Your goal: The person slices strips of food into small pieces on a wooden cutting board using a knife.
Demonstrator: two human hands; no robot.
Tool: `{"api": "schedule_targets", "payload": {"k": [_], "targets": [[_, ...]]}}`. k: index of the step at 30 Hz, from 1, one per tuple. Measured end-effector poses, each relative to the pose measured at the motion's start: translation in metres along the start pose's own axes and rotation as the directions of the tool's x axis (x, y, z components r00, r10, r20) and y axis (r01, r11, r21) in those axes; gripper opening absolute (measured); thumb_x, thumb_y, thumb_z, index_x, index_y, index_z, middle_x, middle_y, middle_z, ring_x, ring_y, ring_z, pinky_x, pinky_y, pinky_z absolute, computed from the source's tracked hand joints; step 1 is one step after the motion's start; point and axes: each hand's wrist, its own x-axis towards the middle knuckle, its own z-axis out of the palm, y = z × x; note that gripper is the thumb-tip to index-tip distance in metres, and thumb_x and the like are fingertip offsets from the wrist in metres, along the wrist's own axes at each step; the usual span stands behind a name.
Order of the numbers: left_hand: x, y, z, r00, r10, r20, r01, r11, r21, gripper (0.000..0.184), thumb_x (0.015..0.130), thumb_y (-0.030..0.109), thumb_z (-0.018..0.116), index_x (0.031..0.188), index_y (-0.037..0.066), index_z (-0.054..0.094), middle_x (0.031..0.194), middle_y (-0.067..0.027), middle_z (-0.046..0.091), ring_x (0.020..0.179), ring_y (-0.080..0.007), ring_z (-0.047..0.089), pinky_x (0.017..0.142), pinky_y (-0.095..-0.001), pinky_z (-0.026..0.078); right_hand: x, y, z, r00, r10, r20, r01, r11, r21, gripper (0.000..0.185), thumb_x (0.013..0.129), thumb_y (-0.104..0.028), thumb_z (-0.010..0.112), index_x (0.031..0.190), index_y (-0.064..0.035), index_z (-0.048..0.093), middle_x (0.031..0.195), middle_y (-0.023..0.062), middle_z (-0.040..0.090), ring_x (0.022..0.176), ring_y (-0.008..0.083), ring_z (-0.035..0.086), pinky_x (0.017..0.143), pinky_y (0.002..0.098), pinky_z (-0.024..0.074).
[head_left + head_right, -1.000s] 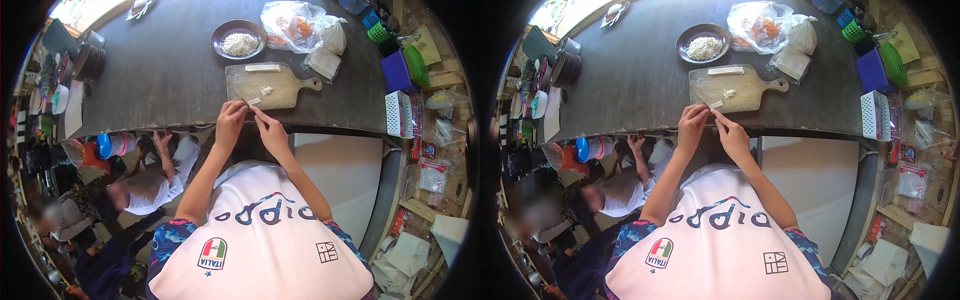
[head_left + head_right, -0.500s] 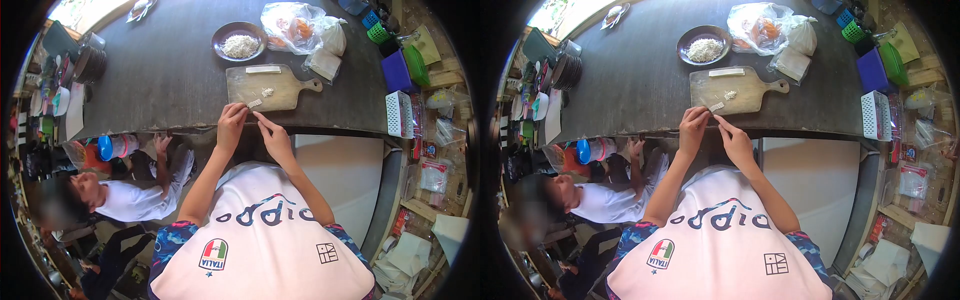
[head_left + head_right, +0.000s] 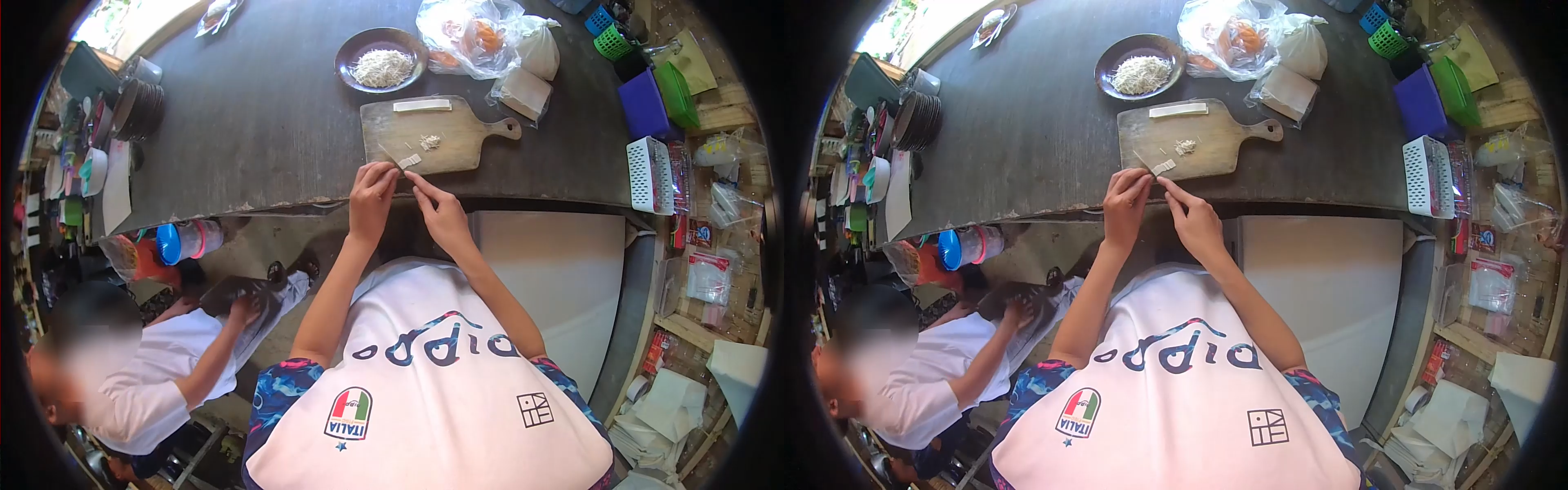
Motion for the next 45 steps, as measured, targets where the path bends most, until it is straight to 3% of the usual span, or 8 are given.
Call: {"api": "schedule_targets", "payload": {"k": [8,14,17,23,26,35,45], "targets": [[0.0,0.0,0.001,1.0,-0.017,-0.006,0.017,1.0,0.008,0.016,0.091,0.0,0.079,0.107,-0.002,0.081,0.116,-0.0102,0.076,0.116,-0.0318,0.069,0.098,-0.0426,0.058,-0.007,-0.006,-0.003,1.0,0.005,-0.005,-0.006,1.0,-0.031,0.039,0.113,-0.042,0.058,0.151,-0.0393,0.068,0.126,0.0196,0.078,0.118,0.0432,0.074,0.099,0.049,0.0578],[0.0,0.0,-0.002,0.999,-0.038,-0.018,0.037,0.998,-0.042,0.016,0.091,0.002,0.082,0.107,-0.001,0.081,0.113,-0.01,0.077,0.113,-0.0315,0.07,0.096,-0.0433,0.059,-0.007,0.0,-0.003,0.999,-0.039,-0.025,0.04,0.997,0.063,0.039,0.114,-0.043,0.058,0.152,-0.0382,0.068,0.127,0.0191,0.078,0.119,0.0428,0.074,0.098,0.0469,0.0582],[0.004,0.001,-0.003,0.998,-0.057,-0.015,0.056,0.996,-0.064,0.015,0.091,0.002,0.084,0.106,0.001,0.083,0.111,-0.0078,0.079,0.109,-0.0277,0.072,0.092,-0.0406,0.06,-0.011,-0.011,-0.017,0.997,0.076,-0.004,-0.076,0.995,0.072,0.039,0.114,-0.043,0.058,0.152,-0.0384,0.067,0.125,0.0195,0.078,0.117,0.0431,0.074,0.096,0.0457,0.0584],[0.005,0.005,-0.002,0.995,-0.091,-0.041,0.088,0.994,-0.059,0.015,0.089,0.001,0.086,0.104,0.002,0.082,0.11,-0.0073,0.079,0.108,-0.0275,0.072,0.093,-0.0403,0.059,-0.012,-0.009,-0.013,0.998,0.029,-0.05,-0.029,1.0,0.008,0.039,0.114,-0.042,0.059,0.152,-0.0387,0.067,0.121,0.021,0.078,0.113,0.0441,0.074,0.095,0.0461,0.0586],[0.004,0.008,0.0,0.993,-0.107,-0.049,0.102,0.991,-0.085,0.012,0.088,0.003,0.085,0.098,0.001,0.078,0.109,-0.0098,0.077,0.108,-0.0317,0.07,0.093,-0.0425,0.058,-0.012,-0.004,-0.01,0.999,0.006,-0.053,-0.006,1.0,0.006,0.039,0.114,-0.042,0.059,0.151,-0.039,0.067,0.121,0.0207,0.078,0.112,0.0443,0.074,0.094,0.0469,0.0589],[0.005,0.021,0.002,0.978,-0.193,-0.074,0.181,0.973,-0.144,0.013,0.084,-0.002,0.08,0.091,0.001,0.069,0.112,-0.0119,0.075,0.108,-0.032,0.068,0.093,-0.0426,0.057,-0.009,0.009,-0.006,0.996,-0.056,-0.071,0.059,0.998,0.038,0.039,0.113,-0.041,0.06,0.151,-0.0385,0.068,0.125,0.0186,0.078,0.111,0.0433,0.075,0.094,0.0467,0.06],[-0.002,0.011,0.003,0.985,-0.174,-0.004,0.17,0.969,-0.178,0.015,0.084,-0.001,0.072,0.093,0.001,0.061,0.121,-0.0173,0.071,0.117,-0.0381,0.063,0.101,-0.0471,0.052,-0.01,0.008,-0.008,0.998,-0.048,-0.041,0.049,0.998,0.03,0.039,0.113,-0.041,0.06,0.151,-0.0403,0.067,0.129,0.0161,0.078,0.11,0.0417,0.076,0.093,0.0464,0.0605]]}}
